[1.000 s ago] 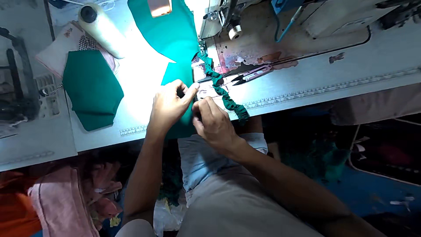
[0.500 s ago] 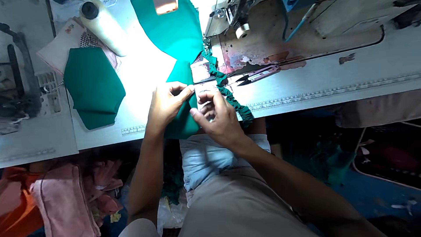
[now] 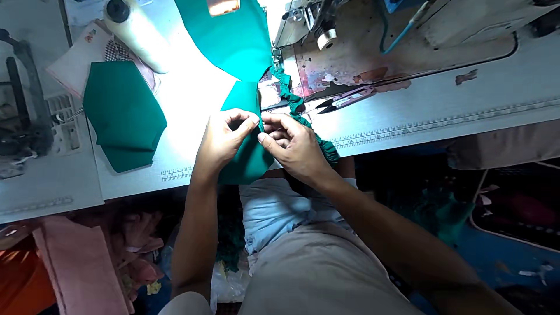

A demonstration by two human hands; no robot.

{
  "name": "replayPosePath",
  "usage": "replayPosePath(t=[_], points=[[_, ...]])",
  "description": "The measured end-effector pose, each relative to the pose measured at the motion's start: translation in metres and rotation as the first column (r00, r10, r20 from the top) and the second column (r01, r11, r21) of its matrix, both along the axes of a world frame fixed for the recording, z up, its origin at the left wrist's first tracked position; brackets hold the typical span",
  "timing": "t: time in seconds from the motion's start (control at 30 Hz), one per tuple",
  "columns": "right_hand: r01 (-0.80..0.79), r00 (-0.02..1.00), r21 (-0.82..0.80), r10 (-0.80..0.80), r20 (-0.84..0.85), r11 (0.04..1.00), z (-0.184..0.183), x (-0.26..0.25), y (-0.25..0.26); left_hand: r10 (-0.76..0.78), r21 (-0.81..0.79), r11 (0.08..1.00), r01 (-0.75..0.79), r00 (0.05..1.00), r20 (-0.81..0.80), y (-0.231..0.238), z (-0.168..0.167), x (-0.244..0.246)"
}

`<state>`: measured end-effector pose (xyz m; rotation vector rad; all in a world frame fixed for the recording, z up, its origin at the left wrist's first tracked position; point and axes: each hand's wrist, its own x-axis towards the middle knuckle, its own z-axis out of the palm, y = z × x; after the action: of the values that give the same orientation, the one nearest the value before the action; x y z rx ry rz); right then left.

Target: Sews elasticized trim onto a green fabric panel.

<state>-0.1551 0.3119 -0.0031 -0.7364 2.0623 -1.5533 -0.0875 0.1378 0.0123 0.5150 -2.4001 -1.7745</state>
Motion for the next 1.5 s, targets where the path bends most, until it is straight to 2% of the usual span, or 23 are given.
replayPosePath(t=[0.17, 0.43, 0.63, 0.73, 0.8, 0.87, 0.93, 0.97, 1.03, 1.13, 1.2, 1.27, 1.37, 1.5], points=[[0.016, 0.998, 0.005, -0.017, 0.065, 1.0, 0.001, -0.002, 0.001, 0.025, 0.003, 1.0, -0.025, 1.0, -0.012, 0.002, -0.002, -0.001], [0.087, 0.996, 0.103, -0.087, -0.003, 0.991, 0.006, 0.002, 0.002, 0.043, -0.024, 0.999, -0.044, 0.998, -0.046, 0.002, -0.005, 0.0], [0.116, 0.953, 0.208, -0.05, -0.297, 0.971, 0.014, 0.009, 0.011, 0.042, -0.022, 0.999, -0.043, 0.998, -0.048, 0.002, -0.005, 0.002], [0.148, 0.831, 0.26, 0.023, -0.556, 0.954, 0.015, 0.009, 0.011, 0.08, -0.058, 0.995, -0.084, 0.995, -0.066, -0.002, -0.004, 0.004], [0.099, 0.767, 0.308, 0.125, -0.629, 0.946, 0.012, 0.007, 0.012, 0.133, -0.15, 0.979, -0.14, 0.989, -0.059, -0.006, -0.002, 0.006], [0.03, 0.71, 0.41, 0.269, -0.651, 0.912, 0.005, 0.006, 0.013, 0.191, -0.368, 0.911, -0.187, 0.981, -0.026, -0.009, -0.002, 0.01], [0.015, 0.681, 0.463, 0.33, -0.653, 0.886, -0.001, 0.004, 0.015, 0.236, -0.67, 0.72, -0.183, 0.972, -0.013, -0.009, -0.004, 0.013], [0.021, 0.683, 0.455, 0.319, -0.657, 0.89, -0.001, 0.002, 0.016, 0.223, -0.766, 0.627, -0.141, 0.975, 0.004, -0.009, -0.006, 0.012], [0.062, 0.702, 0.402, 0.246, -0.668, 0.913, 0.006, -0.01, 0.014, 0.12, -0.854, 0.517, -0.055, 0.993, 0.009, -0.008, -0.01, 0.01], [0.198, 0.671, 0.385, 0.161, -0.723, 0.901, 0.01, -0.046, 0.001, -0.157, -0.867, 0.496, 0.045, 0.987, -0.038, -0.006, -0.017, 0.002], [0.202, 0.688, 0.46, 0.209, -0.695, 0.865, 0.006, -0.068, -0.008, -0.23, -0.835, 0.542, 0.095, 0.972, -0.038, 0.0, -0.027, -0.005], [0.14, 0.74, 0.52, 0.26, -0.62, 0.842, 0.008, -0.083, -0.012, -0.225, -0.809, 0.58, 0.095, 0.973, -0.047, 0.006, -0.035, -0.013], [0.088, 0.828, 0.469, 0.198, -0.525, 0.879, 0.013, -0.095, -0.012, -0.212, -0.819, 0.564, 0.105, 0.977, -0.02, 0.012, -0.038, -0.022], [-0.022, 0.951, 0.505, 0.175, -0.257, 0.863, 0.022, -0.116, -0.011, -0.222, -0.842, 0.526, 0.121, 0.975, 0.002, 0.012, -0.039, -0.037]])
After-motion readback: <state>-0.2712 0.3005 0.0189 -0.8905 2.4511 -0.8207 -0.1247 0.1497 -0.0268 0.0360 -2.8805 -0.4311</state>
